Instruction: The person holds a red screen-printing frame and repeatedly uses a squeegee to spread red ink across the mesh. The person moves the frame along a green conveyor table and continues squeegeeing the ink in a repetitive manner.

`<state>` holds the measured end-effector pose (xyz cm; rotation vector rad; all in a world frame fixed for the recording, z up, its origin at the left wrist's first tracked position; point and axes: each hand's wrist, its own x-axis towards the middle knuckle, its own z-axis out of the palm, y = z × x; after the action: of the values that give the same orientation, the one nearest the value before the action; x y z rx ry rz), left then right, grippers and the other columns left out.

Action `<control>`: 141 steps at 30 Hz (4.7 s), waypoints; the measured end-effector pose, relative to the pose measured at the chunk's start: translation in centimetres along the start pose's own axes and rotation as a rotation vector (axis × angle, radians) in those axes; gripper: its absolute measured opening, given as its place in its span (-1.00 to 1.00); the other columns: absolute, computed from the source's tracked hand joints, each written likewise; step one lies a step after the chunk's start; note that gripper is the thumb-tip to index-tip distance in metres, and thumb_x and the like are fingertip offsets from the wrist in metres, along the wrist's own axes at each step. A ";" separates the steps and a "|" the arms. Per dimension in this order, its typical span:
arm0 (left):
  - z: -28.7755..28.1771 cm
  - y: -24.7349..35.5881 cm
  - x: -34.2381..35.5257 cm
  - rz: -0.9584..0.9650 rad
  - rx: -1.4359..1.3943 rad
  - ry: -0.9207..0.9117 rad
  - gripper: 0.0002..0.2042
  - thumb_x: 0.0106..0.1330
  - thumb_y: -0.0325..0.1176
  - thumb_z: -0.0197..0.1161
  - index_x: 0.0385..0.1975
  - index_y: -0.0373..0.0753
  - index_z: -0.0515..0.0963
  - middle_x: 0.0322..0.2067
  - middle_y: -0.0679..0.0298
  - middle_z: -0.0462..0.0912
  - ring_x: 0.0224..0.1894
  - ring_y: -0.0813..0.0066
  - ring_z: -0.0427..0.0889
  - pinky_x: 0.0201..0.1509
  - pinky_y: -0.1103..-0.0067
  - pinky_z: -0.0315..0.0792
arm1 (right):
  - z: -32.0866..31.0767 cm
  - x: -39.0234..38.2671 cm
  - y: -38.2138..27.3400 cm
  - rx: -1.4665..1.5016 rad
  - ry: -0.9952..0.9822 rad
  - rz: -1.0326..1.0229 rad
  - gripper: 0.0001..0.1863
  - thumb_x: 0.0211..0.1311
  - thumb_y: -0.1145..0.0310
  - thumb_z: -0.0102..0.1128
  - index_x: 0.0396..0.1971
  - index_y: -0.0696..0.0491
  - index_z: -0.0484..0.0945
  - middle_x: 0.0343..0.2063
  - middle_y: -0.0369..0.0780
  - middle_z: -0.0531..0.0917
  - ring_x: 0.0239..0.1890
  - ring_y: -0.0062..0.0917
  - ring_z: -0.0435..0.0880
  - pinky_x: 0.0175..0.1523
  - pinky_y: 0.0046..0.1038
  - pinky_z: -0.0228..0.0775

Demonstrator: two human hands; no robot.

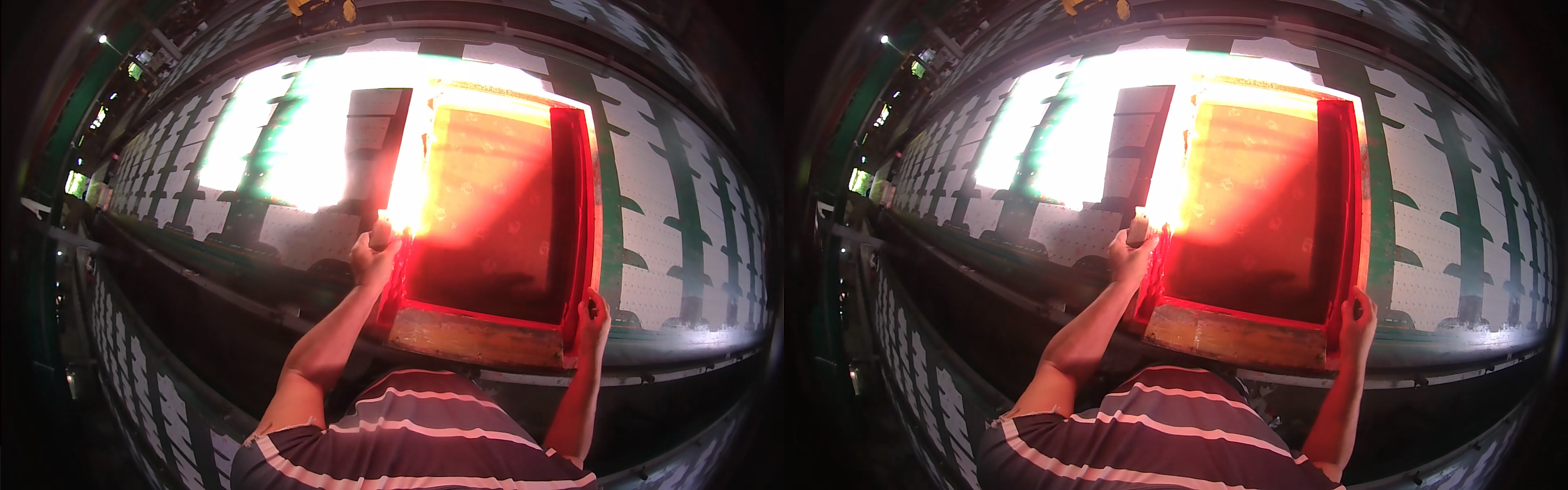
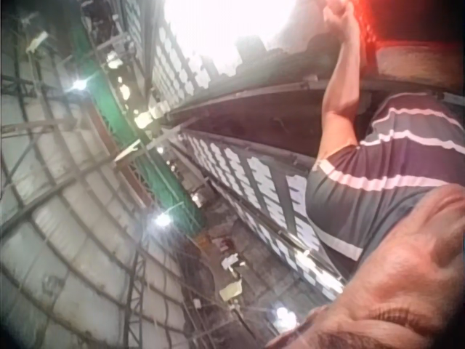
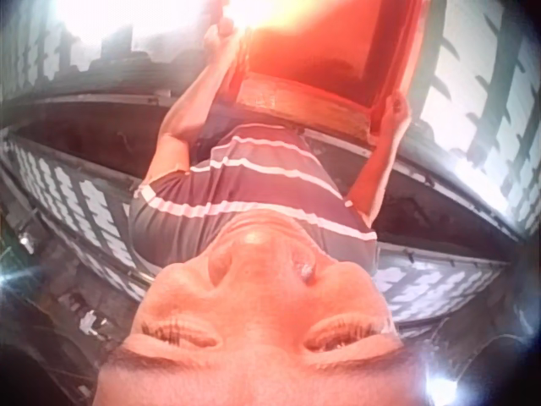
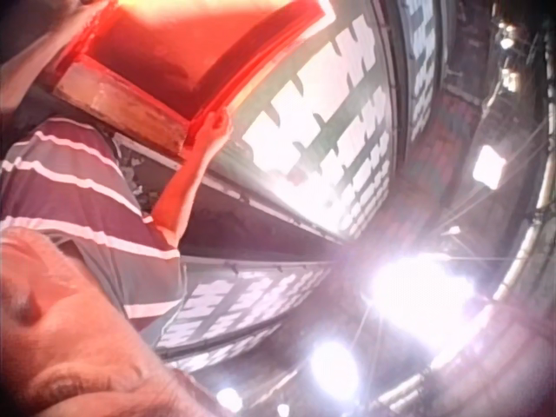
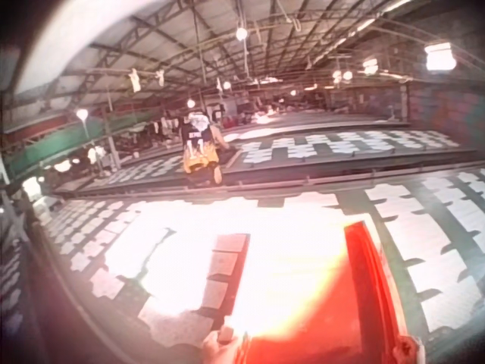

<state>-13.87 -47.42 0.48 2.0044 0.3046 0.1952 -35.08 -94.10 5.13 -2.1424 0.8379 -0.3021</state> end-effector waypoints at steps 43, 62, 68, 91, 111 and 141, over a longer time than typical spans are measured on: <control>0.6 -0.9 0.2 0.282 -0.031 -0.054 -0.40 0.74 0.05 -0.01 0.42 -0.40 0.45 0.36 -0.15 0.56 0.43 -0.15 0.50 0.54 0.14 0.36 | 11.6 -11.2 -12.9 -0.673 -0.282 -0.919 -0.58 0.34 0.25 0.36 0.19 -0.10 0.77 0.07 -0.22 0.77 0.13 -0.27 0.76 0.22 -0.14 0.57; -0.1 0.8 -0.9 0.123 0.101 0.014 -0.46 0.75 -0.04 0.08 0.40 -0.41 0.57 0.34 -0.09 0.64 0.41 0.04 0.60 0.51 0.27 0.43 | 25.0 28.7 -24.0 -0.699 -0.263 -0.743 -0.53 0.55 0.35 -0.01 0.26 -0.29 0.75 0.28 -0.13 0.71 0.43 -0.24 0.60 0.49 0.04 0.38; -0.1 0.8 -1.1 0.097 0.065 0.029 -0.39 0.74 0.07 0.12 0.36 -0.44 0.59 0.29 -0.07 0.67 0.37 0.10 0.63 0.48 0.29 0.47 | 26.0 36.8 -28.2 -0.738 -0.249 -0.825 -0.47 0.40 0.39 0.12 0.33 -0.22 0.72 0.10 -0.09 0.84 0.12 -0.08 0.83 0.24 -0.07 0.66; 0.6 0.7 -0.4 0.138 0.059 0.053 -0.56 0.68 -0.17 0.23 0.27 -0.46 0.61 0.17 -0.13 0.71 0.23 0.02 0.70 0.34 0.25 0.55 | 17.4 21.6 -25.6 -0.906 -0.693 -0.694 -0.44 0.23 0.44 0.16 0.26 -0.04 0.74 0.01 -0.01 0.84 0.08 -0.04 0.83 0.19 -0.07 0.69; 1.2 -0.7 0.2 0.304 0.099 0.061 -0.40 0.39 -0.20 0.44 0.38 -0.31 0.53 0.35 -0.02 0.60 0.43 -0.03 0.55 0.51 0.16 0.44 | 8.6 -12.7 -13.7 -0.718 -0.543 -0.787 -0.53 0.21 0.16 0.50 0.17 -0.26 0.80 -0.05 -0.24 0.77 0.10 -0.23 0.77 0.22 -0.15 0.63; 0.8 -0.9 1.6 0.086 0.225 0.071 -0.70 0.21 -0.21 0.57 -0.23 -0.33 0.79 -0.24 0.06 0.86 -0.12 0.13 0.84 0.05 0.24 0.64 | -2.2 -0.4 5.2 0.353 -0.208 -0.061 -0.34 0.32 0.42 0.53 0.42 0.12 0.59 0.23 -0.05 0.70 0.28 -0.28 0.70 0.42 -0.24 0.52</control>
<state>-12.23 -47.30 -0.65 2.2386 0.2962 0.2979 -38.78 -97.57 2.65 -1.8334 0.5543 -0.2340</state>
